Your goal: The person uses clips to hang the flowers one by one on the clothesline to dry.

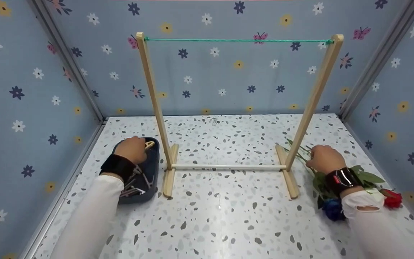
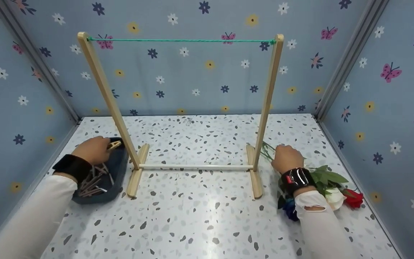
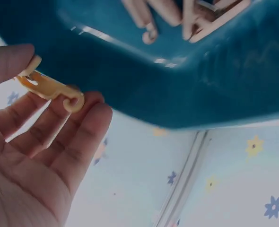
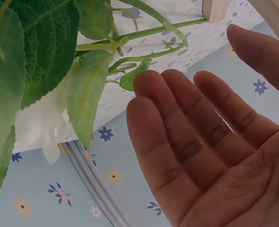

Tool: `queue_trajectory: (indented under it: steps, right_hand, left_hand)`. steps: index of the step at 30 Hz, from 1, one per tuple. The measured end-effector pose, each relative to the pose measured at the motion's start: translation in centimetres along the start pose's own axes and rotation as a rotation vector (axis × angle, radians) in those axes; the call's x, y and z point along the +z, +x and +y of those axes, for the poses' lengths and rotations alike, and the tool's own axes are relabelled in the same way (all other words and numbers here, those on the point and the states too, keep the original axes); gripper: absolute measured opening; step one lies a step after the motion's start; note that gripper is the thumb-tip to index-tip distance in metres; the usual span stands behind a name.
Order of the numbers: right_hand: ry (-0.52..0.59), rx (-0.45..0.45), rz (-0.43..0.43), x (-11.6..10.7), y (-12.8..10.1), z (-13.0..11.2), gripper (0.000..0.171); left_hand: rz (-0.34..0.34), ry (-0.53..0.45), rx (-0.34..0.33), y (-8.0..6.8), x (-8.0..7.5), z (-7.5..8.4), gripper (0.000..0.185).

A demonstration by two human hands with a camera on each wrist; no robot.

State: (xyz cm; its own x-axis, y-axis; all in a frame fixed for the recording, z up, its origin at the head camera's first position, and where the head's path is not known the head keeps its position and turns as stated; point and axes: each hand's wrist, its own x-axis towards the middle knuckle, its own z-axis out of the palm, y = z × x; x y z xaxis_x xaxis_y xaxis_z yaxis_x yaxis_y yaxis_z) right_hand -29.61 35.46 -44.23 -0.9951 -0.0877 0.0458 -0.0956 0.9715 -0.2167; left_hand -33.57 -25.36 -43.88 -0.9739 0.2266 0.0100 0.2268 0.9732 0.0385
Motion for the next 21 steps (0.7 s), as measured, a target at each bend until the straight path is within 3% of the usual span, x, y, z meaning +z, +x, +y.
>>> queue_trajectory:
  steps: [8, 16, 21]
  right_hand:
    - [0.035, -0.032, -0.069, 0.9, 1.0, 0.5, 0.016]
    - [0.007, -0.048, -0.088, 2.0, 1.9, 0.9, 0.027]
    - [-0.011, -0.037, -0.100, 2.4, 2.2, 0.7, 0.021]
  left_hand:
    - [0.099, -0.060, 0.037, -1.7, -3.5, 0.4, 0.012]
    - [0.204, -0.109, 0.038, -3.4, -4.9, 1.0, 0.015]
    - [0.251, -0.131, 0.043, -4.6, -5.5, 1.1, 0.018]
